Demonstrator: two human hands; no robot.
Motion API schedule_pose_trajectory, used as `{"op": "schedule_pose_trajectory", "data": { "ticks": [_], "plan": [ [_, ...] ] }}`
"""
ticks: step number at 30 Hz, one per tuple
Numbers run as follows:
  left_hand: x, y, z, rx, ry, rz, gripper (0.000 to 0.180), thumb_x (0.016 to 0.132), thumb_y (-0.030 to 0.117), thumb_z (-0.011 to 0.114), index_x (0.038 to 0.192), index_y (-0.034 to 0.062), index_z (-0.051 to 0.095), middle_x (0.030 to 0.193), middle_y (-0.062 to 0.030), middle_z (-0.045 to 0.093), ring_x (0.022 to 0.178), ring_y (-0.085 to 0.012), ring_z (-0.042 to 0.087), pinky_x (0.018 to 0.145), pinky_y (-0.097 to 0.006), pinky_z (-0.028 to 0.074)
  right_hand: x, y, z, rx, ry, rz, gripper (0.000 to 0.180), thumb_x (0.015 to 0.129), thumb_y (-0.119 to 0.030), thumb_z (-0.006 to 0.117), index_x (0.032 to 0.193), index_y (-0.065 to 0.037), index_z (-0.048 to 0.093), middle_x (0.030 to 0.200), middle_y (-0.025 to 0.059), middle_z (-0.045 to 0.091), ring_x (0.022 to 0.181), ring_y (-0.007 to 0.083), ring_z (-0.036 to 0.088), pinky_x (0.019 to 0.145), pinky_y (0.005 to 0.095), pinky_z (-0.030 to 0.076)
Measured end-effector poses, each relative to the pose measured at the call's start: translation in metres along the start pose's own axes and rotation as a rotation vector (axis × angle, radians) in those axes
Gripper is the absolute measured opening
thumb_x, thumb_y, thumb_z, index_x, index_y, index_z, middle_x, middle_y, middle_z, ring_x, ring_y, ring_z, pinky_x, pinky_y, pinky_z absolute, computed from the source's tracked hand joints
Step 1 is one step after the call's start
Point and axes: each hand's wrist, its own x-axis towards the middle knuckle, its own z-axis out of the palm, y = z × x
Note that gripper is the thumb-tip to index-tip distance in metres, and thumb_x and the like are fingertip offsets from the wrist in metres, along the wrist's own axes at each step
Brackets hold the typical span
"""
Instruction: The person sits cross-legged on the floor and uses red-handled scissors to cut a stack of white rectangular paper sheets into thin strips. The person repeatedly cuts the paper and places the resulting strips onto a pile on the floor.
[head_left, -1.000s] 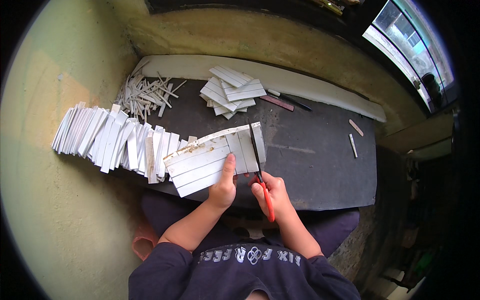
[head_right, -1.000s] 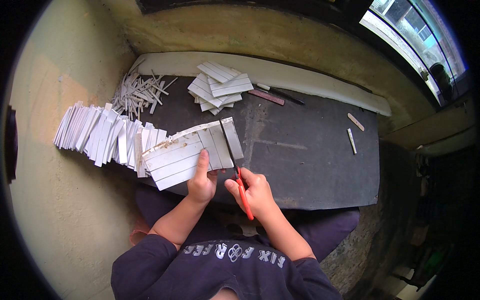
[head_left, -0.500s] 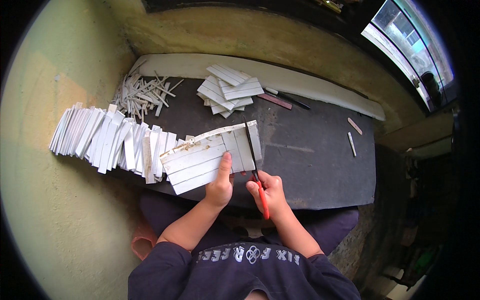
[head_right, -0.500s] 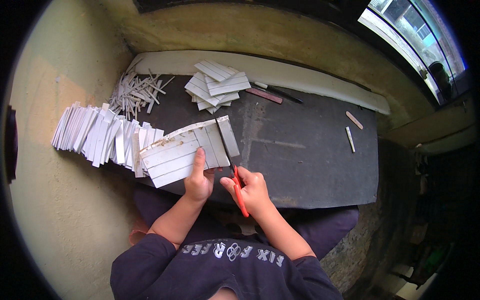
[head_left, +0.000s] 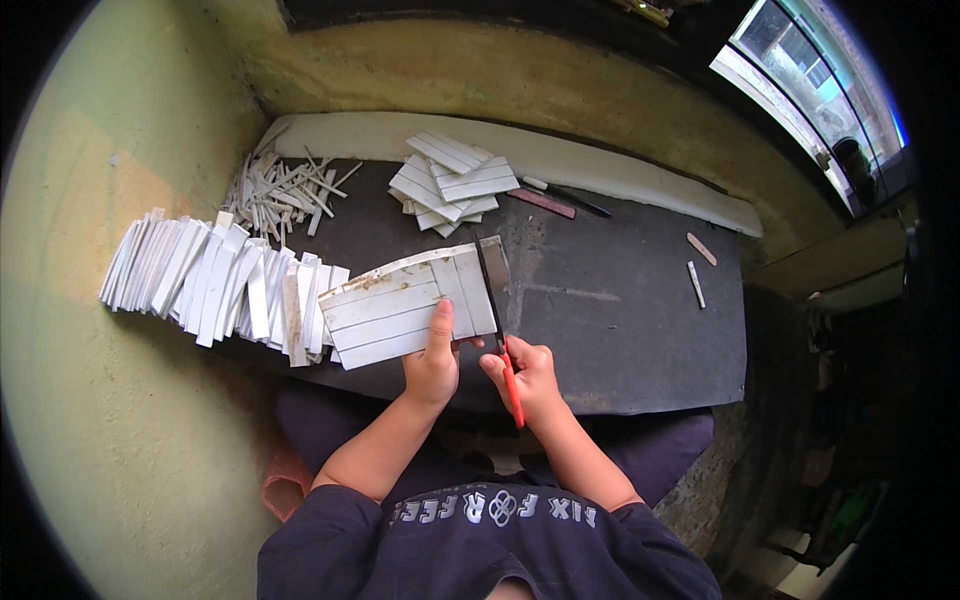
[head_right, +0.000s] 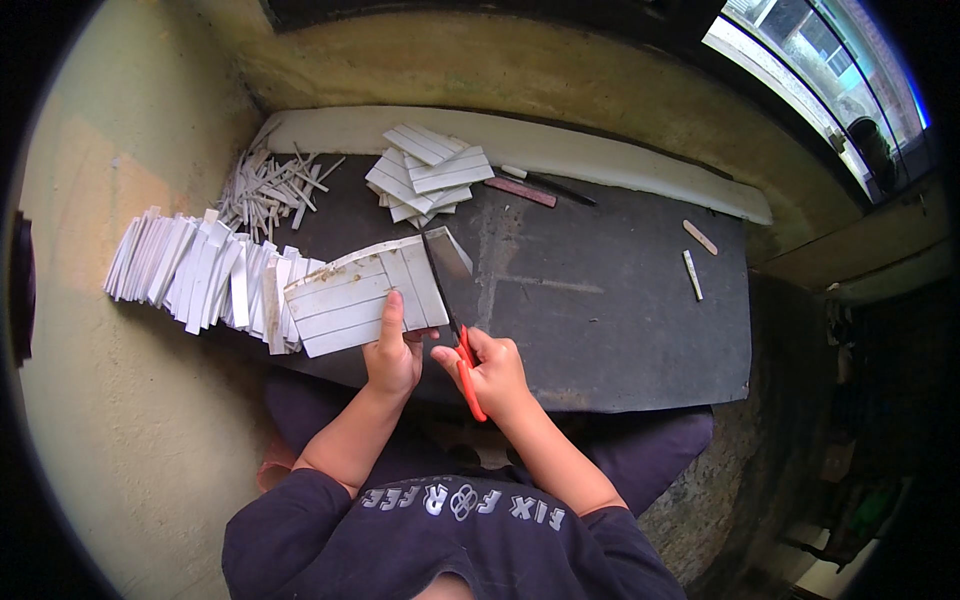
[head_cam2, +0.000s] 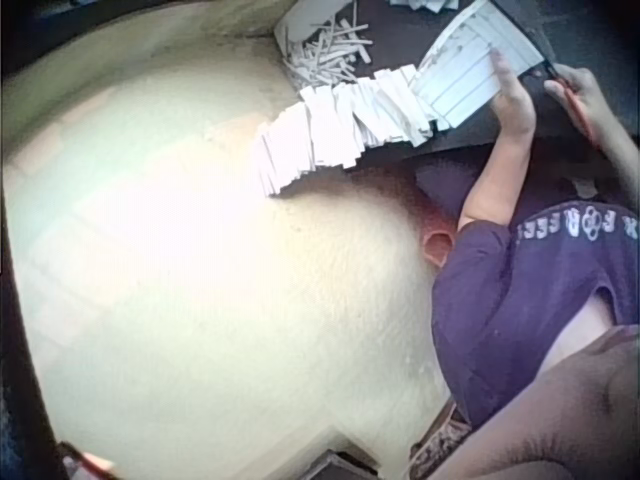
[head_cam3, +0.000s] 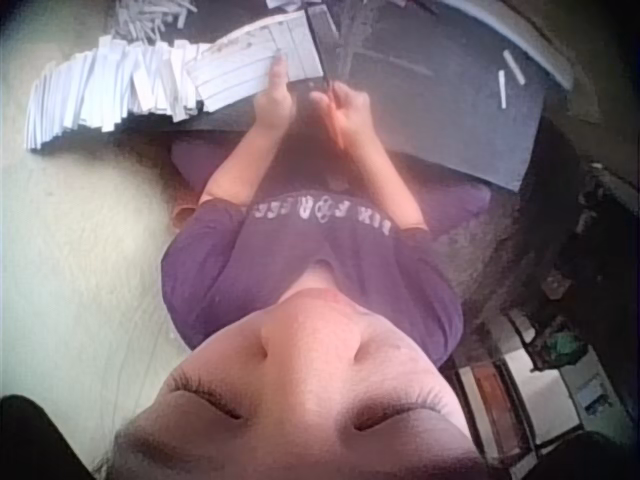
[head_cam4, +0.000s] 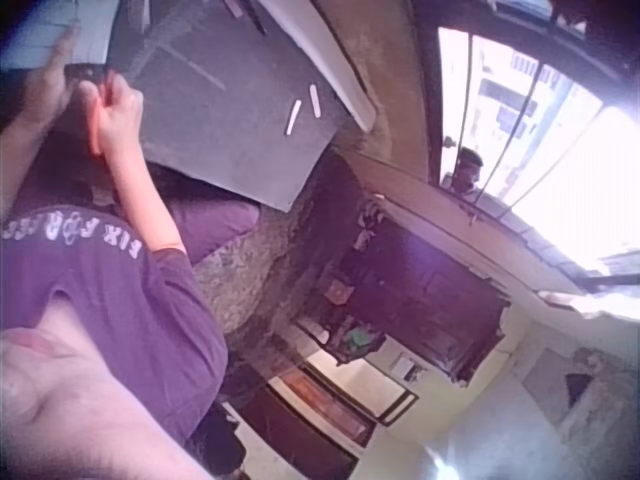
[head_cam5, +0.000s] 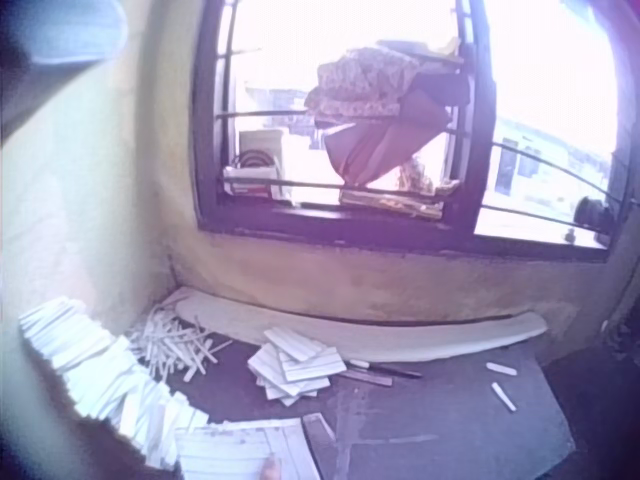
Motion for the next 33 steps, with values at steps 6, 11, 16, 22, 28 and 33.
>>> {"op": "schedule_pose_trajectory", "data": {
  "ticks": [6, 11, 16, 22, 28, 33],
  "plan": [
    [0.001, -0.006, -0.005, 0.017, 0.071, -0.028, 0.027, 0.09, 0.027, 0.046, 0.107, 0.0062, 0.049, 0.089, -0.0048, 0.059, 0.075, -0.0135, 0.058, 0.054, -0.025, 0.044, 0.002, -0.001, -0.002, 0.073, -0.019, 0.097, 0.037, 0.081, -0.03, 0.066, 0.066, 0.0, 0.052, 0.048, 0.0081, 0.044, 0.047, 0.0132, 0.036, 0.046, 0.0295, 0.036],
    [0.002, 0.003, -0.008, -0.247, 0.158, -0.072, 0.027, 0.087, 0.027, 0.047, 0.105, 0.0061, 0.049, 0.084, -0.005, 0.059, 0.067, -0.0135, 0.056, 0.049, -0.025, 0.041, -0.004, -0.011, -0.017, 0.089, -0.118, 0.222, 0.027, 0.083, -0.024, 0.059, 0.074, 0.001, 0.055, 0.053, 0.0076, 0.048, 0.051, 0.0144, 0.043, 0.051, 0.0295, 0.04],
    [0.006, 0.024, -0.005, -0.1, 0.092, 0.061, 0.027, 0.089, 0.027, 0.047, 0.106, 0.0051, 0.048, 0.083, -0.0059, 0.058, 0.063, -0.0135, 0.055, 0.047, -0.025, 0.041, -0.019, -0.025, -0.032, 0.109, -0.31, 0.157, 0.035, 0.083, -0.03, 0.056, 0.099, 0.001, 0.054, 0.066, 0.0103, 0.054, 0.063, 0.0207, 0.054, 0.063, 0.0319, 0.045],
    [-0.001, 0.032, 0.005, -0.111, 0.068, 0.092, 0.02, 0.092, 0.02, 0.05, 0.104, 0.0037, 0.05, 0.086, -0.0066, 0.057, 0.07, -0.0143, 0.055, 0.057, -0.027, 0.044, -0.024, -0.032, -0.032, -0.016, -0.361, 0.126, 0.059, 0.078, -0.051, 0.06, 0.104, 0.001, 0.051, 0.07, 0.0137, 0.056, 0.069, 0.029, 0.059, 0.064, 0.0354, 0.046],
    [-0.003, 0.021, 0.001, 0.02, 0.014, 0.16, 0.019, 0.092, 0.018, 0.051, 0.105, 0.004, 0.051, 0.09, -0.005, 0.057, 0.074, -0.0131, 0.054, 0.06, -0.027, 0.044, -0.022, -0.031, -0.027, -0.044, -0.357, 0.124, 0.068, 0.074, -0.059, 0.061, 0.1, 0.003, 0.052, 0.071, 0.0155, 0.054, 0.069, 0.0303, 0.058, 0.064, 0.0364, 0.046],
    [-0.005, 0.014, -0.002, 0.057, 0.002, 0.14, 0.023, 0.092, 0.019, 0.051, 0.111, 0.006, 0.048, 0.095, -0.0046, 0.057, 0.079, -0.0141, 0.057, 0.06, -0.028, 0.045, -0.021, -0.032, -0.027, 0.007, -0.343, 0.088, 0.068, 0.074, -0.06, 0.06, 0.099, 0.003, 0.052, 0.068, 0.0142, 0.052, 0.065, 0.0283, 0.055, 0.062, 0.0353, 0.045]
  ]
}}
